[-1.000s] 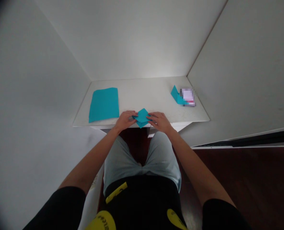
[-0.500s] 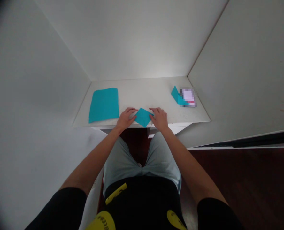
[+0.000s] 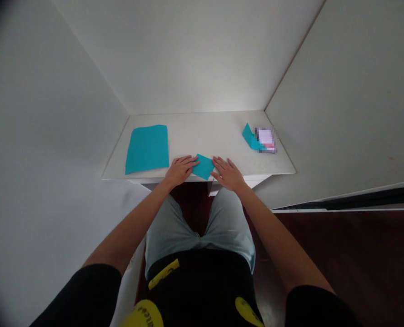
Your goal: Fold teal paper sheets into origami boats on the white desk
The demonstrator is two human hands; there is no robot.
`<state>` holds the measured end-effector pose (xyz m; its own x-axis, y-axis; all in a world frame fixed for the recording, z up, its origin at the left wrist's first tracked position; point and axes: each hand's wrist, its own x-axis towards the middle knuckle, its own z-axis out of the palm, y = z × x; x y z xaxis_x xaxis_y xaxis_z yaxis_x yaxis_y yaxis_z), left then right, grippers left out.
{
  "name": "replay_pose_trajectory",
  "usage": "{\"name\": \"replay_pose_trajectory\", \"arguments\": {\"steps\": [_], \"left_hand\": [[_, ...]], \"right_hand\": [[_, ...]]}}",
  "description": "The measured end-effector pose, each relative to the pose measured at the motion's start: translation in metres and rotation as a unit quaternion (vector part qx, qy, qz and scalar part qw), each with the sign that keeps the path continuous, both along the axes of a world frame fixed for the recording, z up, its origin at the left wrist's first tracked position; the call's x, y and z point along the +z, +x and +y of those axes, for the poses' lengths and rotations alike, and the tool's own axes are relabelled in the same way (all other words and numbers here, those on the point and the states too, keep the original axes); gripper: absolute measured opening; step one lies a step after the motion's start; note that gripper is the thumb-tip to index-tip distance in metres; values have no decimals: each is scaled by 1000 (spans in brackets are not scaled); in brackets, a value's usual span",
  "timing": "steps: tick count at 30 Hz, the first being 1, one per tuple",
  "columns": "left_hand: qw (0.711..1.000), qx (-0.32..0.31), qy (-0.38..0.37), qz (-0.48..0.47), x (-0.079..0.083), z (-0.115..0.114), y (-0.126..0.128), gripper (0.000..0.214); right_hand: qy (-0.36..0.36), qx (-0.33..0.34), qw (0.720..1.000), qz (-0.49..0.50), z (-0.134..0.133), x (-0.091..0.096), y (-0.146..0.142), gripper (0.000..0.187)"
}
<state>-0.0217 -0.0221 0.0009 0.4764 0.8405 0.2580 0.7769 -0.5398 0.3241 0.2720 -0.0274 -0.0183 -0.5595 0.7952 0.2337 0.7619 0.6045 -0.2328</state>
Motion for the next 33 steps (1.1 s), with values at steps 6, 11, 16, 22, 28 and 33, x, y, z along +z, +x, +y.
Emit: {"name": "replay_pose_trajectory", "arguments": {"steps": [6,11,16,22,28,33], "left_hand": [[998,-53,2,-19,0,-9,-8,40],[995,-89,6,-38,-5,-23,-15,48],[986,-35,-51,-158,7,-23,-7,20],[916,40,-201,-344,27,10,2,36],[961,56,-154,-224,11,27,1,16],[989,36,-53,-130,-2,20,2,20]], "right_hand": [[3,24,1000,10,0,-2,11,81],[4,24,997,75,-5,-3,8,46],[-48,-14,975,217,-6,11,-1,32],[-143,-69,897,412,22,28,-7,44],[-134,-112,929,327,46,14,-4,34],[-63,-50,978,190,43,12,-1,33]]}}
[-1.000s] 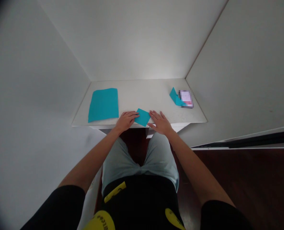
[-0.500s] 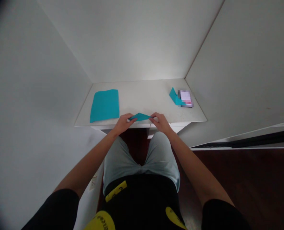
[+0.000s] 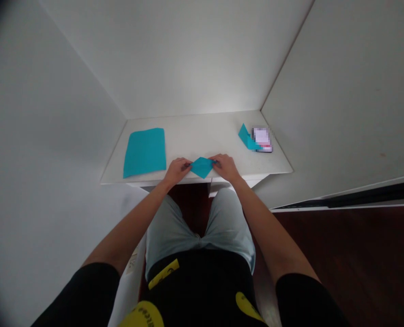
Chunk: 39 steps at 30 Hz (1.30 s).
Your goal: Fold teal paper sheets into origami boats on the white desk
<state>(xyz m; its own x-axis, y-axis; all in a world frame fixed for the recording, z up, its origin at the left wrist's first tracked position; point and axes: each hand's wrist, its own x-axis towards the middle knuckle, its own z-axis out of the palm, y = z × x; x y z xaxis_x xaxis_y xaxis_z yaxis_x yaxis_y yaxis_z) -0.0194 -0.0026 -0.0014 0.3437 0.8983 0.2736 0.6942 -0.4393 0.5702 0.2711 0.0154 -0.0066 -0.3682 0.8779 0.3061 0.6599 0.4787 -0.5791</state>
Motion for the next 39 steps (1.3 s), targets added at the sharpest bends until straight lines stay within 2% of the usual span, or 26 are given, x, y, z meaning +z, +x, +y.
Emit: {"name": "replay_pose_trajectory", "arguments": {"steps": [4,10,14,18,20,22,26,30,36,39], "left_hand": [[997,-34,45,47,-1,-10,0,32],[987,-97,68,110,-1,-33,-4,46],[986,-94,91,104,-4,-47,-4,50],[987,-80,91,107,-8,-54,-3,56],[987,-75,89,110,-9,-56,-2,58],[988,-71,87,109,-9,-56,-2,57],[991,-56,77,95,-9,-55,2,53],[994,-22,76,73,-7,-56,12,47],[998,10,47,44,-3,-52,19,21],[997,39,-12,-70,-2,-36,17,26]], "right_hand": [[26,57,997,-39,-5,2,1,35],[44,68,995,-57,-12,0,3,35],[66,20,995,-78,-34,3,-20,40],[70,62,988,-124,-63,-2,-53,62],[66,68,986,-139,-70,-6,-57,70],[63,59,985,-147,-71,-9,-48,71],[57,31,985,-161,-64,-11,-8,69],[52,22,984,-171,-56,-15,21,77],[29,21,994,-104,-47,-18,28,92],[16,20,1000,-13,-40,-13,23,95]]}}
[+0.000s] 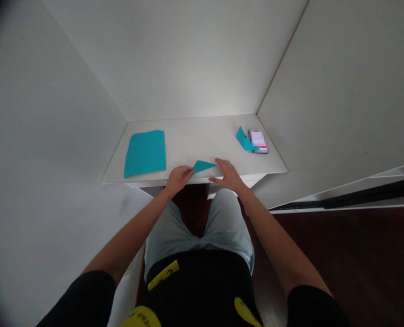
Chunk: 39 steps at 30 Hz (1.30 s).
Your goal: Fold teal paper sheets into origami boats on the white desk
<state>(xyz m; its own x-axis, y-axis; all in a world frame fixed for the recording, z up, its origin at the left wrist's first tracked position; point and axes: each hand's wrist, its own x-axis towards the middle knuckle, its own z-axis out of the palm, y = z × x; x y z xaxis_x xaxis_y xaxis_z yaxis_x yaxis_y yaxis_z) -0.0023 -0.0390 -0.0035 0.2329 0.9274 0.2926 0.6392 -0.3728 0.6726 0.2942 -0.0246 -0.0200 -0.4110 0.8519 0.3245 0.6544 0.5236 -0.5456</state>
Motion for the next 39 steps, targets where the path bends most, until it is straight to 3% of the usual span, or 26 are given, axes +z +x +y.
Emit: {"name": "replay_pose_trajectory", "arguments": {"steps": [4,8,19,25,27,31,35,39], "left_hand": [[969,27,-118,-213,1,28,5,46],[937,43,-174,-299,0,40,11,50],[948,-20,-193,-252,-3,38,4,46],[947,-81,-201,-237,-7,33,7,45],[950,-60,-186,-245,-10,31,11,55],[960,-27,-128,-248,-14,24,14,101],[967,-50,-94,-233,-15,21,14,79],[971,-33,-76,-225,-17,28,12,62]], "right_hand": [[-81,5,983,164,19,4,-23,77],[-141,-12,955,262,38,0,-53,57],[-178,-17,932,317,39,-9,-64,40],[-150,-103,960,213,45,-11,-71,25],[-153,-122,966,168,43,-7,-72,21],[-165,-146,971,99,35,8,-77,26],[-154,-137,976,78,31,16,-80,29],[-153,-66,973,159,34,11,-74,36]]}}
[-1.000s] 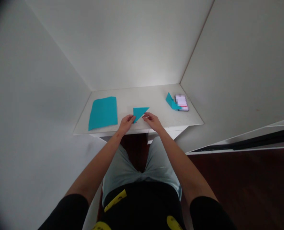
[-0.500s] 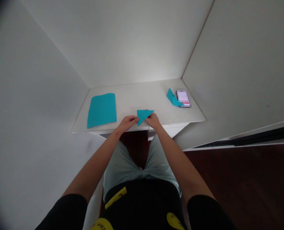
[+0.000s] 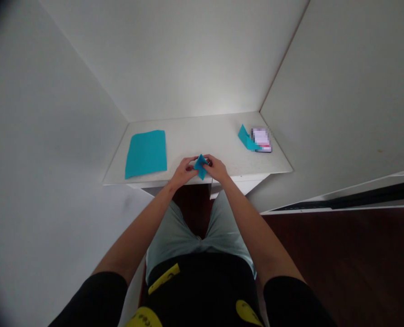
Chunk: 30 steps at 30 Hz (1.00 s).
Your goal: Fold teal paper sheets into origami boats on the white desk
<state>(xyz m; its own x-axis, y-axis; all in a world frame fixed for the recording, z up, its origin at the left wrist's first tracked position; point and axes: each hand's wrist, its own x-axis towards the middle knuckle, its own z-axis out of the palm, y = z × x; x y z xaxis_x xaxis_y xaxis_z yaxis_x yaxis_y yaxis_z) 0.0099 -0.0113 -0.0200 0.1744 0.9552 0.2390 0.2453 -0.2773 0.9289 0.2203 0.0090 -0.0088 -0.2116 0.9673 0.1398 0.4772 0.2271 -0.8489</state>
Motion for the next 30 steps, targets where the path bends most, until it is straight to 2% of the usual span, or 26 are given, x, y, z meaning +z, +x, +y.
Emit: {"name": "replay_pose_trajectory", "arguments": {"steps": [3,8,11,15,19,24,27,30], "left_hand": [[999,4,-12,-34,2,6,-4,53],[991,-12,-102,-81,9,11,-14,34],[990,-16,-123,-73,11,11,-16,24],[987,-16,-138,-77,10,11,-14,30],[984,-4,-153,-95,10,13,-14,41],[981,-25,-159,-107,13,13,-18,42],[984,-22,-149,-99,12,13,-17,40],[986,-25,-130,-104,7,13,-13,45]], "right_hand": [[-5,41,994,100,3,-5,5,38],[-34,84,975,201,6,-9,10,34],[-57,94,972,206,5,-11,14,33],[-70,118,966,219,4,-11,15,43],[-58,92,971,212,3,-7,12,48],[-39,75,981,172,3,-4,11,51],[-33,79,980,182,4,-7,11,50],[-26,77,977,195,5,-12,10,71]]}}
